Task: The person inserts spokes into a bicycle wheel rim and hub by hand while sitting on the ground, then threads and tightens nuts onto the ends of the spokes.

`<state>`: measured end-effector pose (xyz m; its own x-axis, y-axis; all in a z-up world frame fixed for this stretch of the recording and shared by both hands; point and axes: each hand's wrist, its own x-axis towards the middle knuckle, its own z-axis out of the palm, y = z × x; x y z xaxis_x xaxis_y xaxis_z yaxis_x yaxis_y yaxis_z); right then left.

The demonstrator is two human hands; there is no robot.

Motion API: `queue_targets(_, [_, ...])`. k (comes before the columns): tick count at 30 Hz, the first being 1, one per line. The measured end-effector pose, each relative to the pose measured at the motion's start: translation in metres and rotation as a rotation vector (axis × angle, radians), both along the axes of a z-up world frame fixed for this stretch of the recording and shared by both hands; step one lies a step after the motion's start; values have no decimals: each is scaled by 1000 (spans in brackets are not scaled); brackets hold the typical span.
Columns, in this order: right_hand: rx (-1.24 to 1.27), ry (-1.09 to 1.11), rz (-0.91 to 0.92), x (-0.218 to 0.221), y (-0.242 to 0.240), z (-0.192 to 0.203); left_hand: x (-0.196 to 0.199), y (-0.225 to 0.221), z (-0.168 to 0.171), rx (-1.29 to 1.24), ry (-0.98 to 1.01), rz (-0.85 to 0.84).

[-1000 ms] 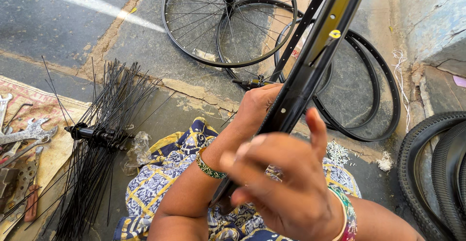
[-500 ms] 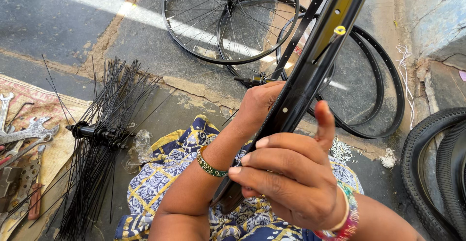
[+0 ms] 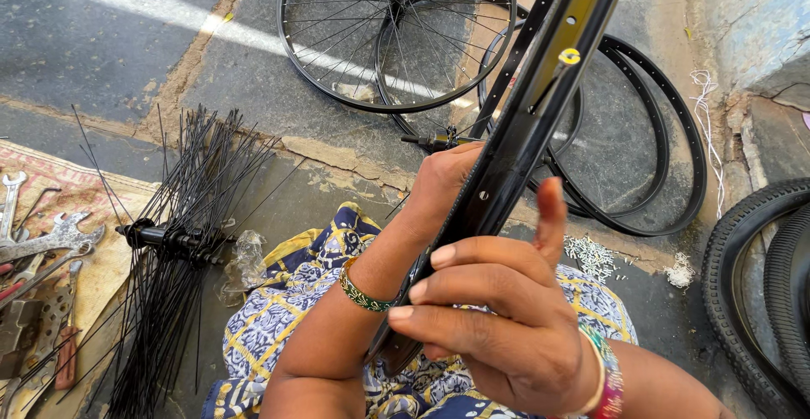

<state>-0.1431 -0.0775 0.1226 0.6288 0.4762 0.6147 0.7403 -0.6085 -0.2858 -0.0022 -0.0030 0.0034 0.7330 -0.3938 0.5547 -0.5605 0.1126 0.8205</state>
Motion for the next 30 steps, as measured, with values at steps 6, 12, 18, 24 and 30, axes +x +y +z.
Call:
queue_targets(6, [86,-293,-52,10,4,-20,3,-4,-10,64,-53,59])
queue_targets(12, [167,-33,-142,1,8,-3,6,0,-5,8,-11,-35])
queue_targets(18, [45,-145,14,11,1,-9,5,3,-3,35,-2,-17])
queue_targets(24, [257,-184,-115,16,12,-14,3,6,1,24,186,-111])
queue_targets(30, [-63,-158,-5,12,2,-3,3,5,2,21,116,-85])
